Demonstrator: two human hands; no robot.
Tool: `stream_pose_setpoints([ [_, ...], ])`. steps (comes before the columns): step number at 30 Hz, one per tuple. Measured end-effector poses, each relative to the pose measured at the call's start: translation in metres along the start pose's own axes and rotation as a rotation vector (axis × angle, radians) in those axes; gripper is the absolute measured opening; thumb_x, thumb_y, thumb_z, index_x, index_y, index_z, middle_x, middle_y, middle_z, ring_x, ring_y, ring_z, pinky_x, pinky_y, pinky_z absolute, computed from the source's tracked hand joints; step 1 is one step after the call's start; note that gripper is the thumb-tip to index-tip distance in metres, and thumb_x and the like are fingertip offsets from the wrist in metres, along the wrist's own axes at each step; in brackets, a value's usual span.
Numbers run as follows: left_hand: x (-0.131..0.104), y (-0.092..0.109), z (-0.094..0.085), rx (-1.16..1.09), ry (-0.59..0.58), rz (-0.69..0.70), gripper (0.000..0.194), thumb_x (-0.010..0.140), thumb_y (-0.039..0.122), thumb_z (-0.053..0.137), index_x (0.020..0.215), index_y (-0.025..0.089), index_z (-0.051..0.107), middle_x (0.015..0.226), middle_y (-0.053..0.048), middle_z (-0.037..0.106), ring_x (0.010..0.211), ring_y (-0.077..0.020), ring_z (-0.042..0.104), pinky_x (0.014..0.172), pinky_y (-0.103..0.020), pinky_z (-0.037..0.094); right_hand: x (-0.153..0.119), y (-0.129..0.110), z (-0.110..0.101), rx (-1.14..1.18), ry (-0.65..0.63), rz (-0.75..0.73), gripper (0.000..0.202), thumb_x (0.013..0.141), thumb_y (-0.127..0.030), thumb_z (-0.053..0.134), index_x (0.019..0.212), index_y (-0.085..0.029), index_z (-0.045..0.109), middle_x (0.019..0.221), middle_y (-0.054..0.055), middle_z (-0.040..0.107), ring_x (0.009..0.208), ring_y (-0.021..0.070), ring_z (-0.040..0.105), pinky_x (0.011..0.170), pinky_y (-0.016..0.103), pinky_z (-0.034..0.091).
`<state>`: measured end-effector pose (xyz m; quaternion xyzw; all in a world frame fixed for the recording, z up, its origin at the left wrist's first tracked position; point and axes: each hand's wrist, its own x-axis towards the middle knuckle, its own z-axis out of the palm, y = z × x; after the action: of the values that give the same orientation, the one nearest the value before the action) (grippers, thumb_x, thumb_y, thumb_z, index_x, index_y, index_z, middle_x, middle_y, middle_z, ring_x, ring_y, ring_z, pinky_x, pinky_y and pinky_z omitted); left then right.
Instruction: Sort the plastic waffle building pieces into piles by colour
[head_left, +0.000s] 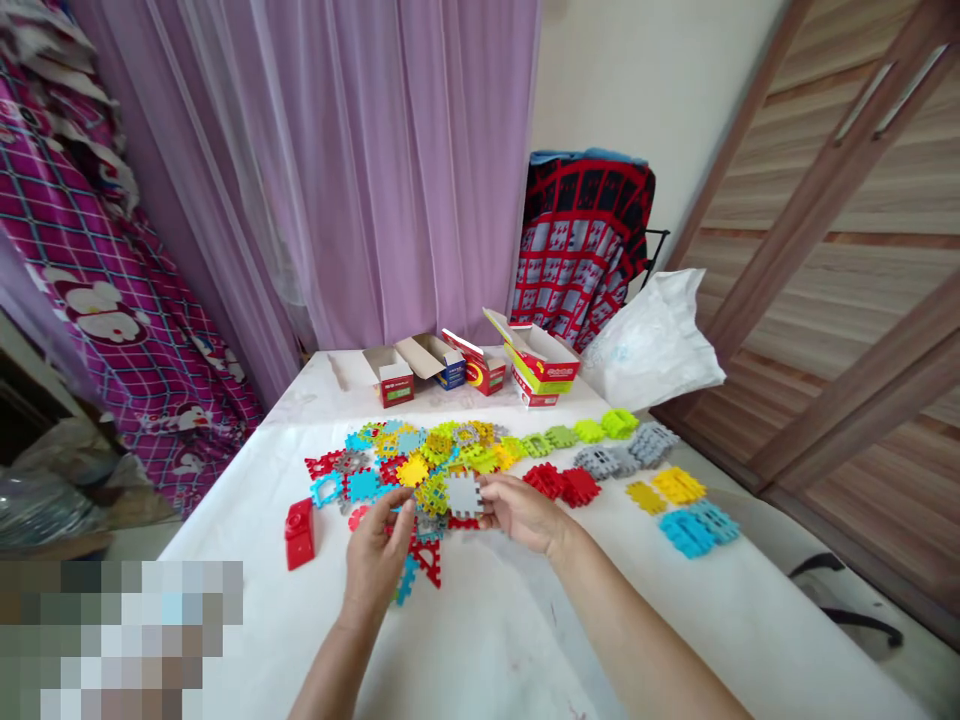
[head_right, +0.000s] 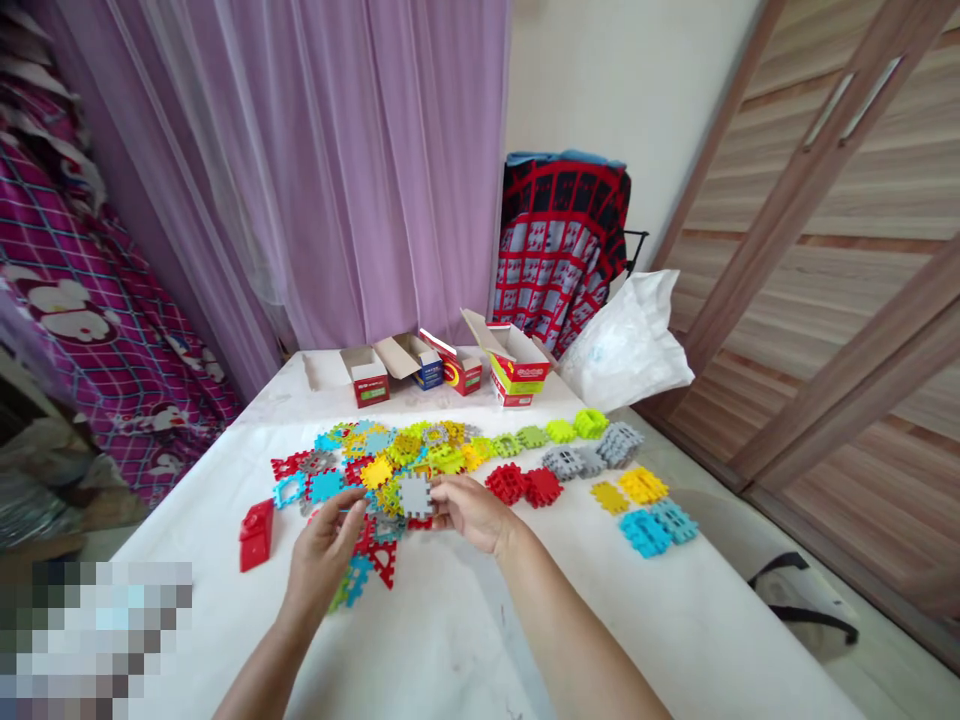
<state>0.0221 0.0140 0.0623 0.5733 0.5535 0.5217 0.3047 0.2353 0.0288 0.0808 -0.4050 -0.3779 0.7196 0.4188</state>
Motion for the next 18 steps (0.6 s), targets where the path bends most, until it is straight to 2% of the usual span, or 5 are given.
stream_pose_setpoints([
  [5, -0.016, 0.028, 0.033, -0.196, -0.284, -0.196, 0.051, 0.07, 0.06, 0.064, 0.095, 0.017, 0.069, 0.072, -0.002, 0.068, 0.052, -0.0119, 0.057, 0.049, -0.024, 0.045, -0.024, 0.014, -0.019, 0.065, -0.024, 0.048, 0.021, 0.058, -0.027, 0.064, 0.077, -0.018, 0.06, 0.067, -0.002, 0.061, 0.06, 0.0097, 0.055, 0.051, 0.02, 0.04],
  [9, -0.022, 0.042, 0.045, -0.219, -0.415, -0.345, 0.052, 0.061, 0.061, 0.07, 0.088, 0.017, 0.067, 0.059, 0.002, 0.06, 0.044, -0.0081, 0.048, 0.038, -0.018, 0.03, -0.034, 0.014, -0.028, 0.093, -0.021, 0.052, 0.024, 0.057, -0.028, 0.064, 0.078, -0.018, 0.059, 0.066, -0.003, 0.06, 0.06, 0.0097, 0.055, 0.05, 0.02, 0.039],
  [12, -0.024, 0.047, 0.051, -0.228, -0.49, -0.421, 0.05, 0.059, 0.063, 0.071, 0.077, 0.017, 0.062, 0.051, 0.006, 0.051, 0.041, -0.0052, 0.04, 0.038, -0.016, 0.022, -0.044, 0.011, -0.035, 0.042, 0.007, 0.043, 0.022, 0.06, -0.031, 0.063, 0.078, -0.019, 0.057, 0.067, -0.003, 0.059, 0.06, 0.0103, 0.055, 0.051, 0.02, 0.037],
  [15, -0.027, 0.05, 0.058, -0.268, -0.506, -0.448, 0.049, 0.059, 0.062, 0.072, 0.073, 0.018, 0.058, 0.054, 0.007, 0.05, 0.043, -0.0043, 0.041, 0.039, -0.016, 0.02, -0.059, 0.002, -0.042, -0.188, 0.098, -0.048, 0.028, 0.068, -0.036, 0.061, 0.09, -0.019, 0.06, 0.082, 0.002, 0.065, 0.073, 0.0139, 0.06, 0.058, 0.023, 0.04],
  [18, -0.032, 0.052, 0.069, -0.278, -0.478, -0.454, 0.049, 0.059, 0.061, 0.073, 0.073, 0.017, 0.057, 0.064, 0.005, 0.054, 0.045, -0.0039, 0.043, 0.039, -0.016, 0.02, -0.08, -0.011, -0.047, -0.654, 0.187, -0.31, 0.047, 0.07, -0.033, 0.065, 0.115, -0.022, 0.059, 0.117, 0.008, 0.062, 0.101, 0.0212, 0.059, 0.079, 0.032, 0.045],
])
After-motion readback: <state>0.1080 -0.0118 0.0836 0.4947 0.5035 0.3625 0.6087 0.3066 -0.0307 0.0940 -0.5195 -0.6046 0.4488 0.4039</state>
